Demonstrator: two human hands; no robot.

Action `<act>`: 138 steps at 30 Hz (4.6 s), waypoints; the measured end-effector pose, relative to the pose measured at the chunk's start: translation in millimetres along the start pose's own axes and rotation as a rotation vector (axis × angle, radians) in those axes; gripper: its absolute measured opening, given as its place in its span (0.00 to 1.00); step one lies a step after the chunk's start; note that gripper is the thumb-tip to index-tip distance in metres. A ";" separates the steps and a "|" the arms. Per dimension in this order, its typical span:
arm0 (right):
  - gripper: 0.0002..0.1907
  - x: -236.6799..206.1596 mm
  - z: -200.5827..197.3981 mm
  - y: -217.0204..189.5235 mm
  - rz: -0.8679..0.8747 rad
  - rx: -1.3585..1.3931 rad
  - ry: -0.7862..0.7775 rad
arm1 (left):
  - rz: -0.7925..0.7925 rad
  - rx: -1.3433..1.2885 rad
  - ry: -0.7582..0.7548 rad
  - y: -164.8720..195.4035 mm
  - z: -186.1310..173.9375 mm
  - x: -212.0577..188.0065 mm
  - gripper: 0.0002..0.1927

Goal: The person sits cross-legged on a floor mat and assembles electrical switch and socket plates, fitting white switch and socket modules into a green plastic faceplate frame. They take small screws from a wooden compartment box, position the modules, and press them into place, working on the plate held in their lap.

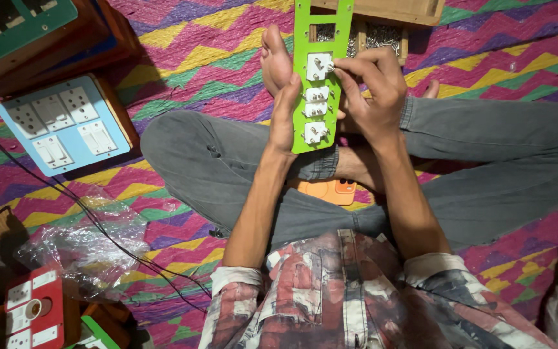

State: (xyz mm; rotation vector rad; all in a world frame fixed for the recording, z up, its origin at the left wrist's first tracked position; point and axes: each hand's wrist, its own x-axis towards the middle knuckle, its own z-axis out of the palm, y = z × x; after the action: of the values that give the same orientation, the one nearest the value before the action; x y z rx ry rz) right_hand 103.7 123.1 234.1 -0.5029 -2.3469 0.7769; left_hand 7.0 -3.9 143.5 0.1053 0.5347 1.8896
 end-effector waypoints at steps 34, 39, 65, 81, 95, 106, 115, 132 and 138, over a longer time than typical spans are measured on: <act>0.10 -4.0 3.3 9.7 0.020 0.085 -0.002 | -0.069 -0.145 -0.029 -5.9 -2.4 0.4 0.34; 0.09 -7.6 9.0 20.2 -0.009 0.061 0.009 | -0.061 -0.112 -0.007 -8.0 -4.2 0.4 0.34; 0.08 -4.1 2.7 11.9 0.038 0.051 -0.010 | -0.109 -0.202 0.010 -2.6 10.0 -5.7 0.33; 0.08 -14.5 21.8 19.6 0.190 0.235 0.017 | -0.032 -0.159 0.000 -4.1 1.5 1.6 0.34; 0.08 -13.8 24.0 19.9 0.311 0.471 0.018 | 0.020 -0.200 0.006 -10.6 -5.8 2.6 0.31; 0.17 -30.8 52.5 37.9 1.188 1.520 0.098 | 0.487 1.348 0.326 8.3 42.5 -11.5 0.25; 0.20 -29.2 52.2 44.7 1.117 1.670 0.090 | 0.523 1.286 0.419 7.6 24.6 2.4 0.21; 0.11 -18.2 33.3 52.8 0.658 0.229 -0.127 | 0.151 0.065 0.375 37.4 22.3 -4.3 0.30; 0.08 16.6 46.9 51.7 0.083 -0.151 -0.111 | 0.148 0.079 0.374 38.2 24.1 -6.2 0.31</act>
State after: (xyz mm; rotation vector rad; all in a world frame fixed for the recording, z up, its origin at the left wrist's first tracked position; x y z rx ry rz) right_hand 69.0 151.7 178.2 -0.6406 -2.5146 0.6836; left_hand -15.9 -12.8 181.8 -0.1648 0.8755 2.0438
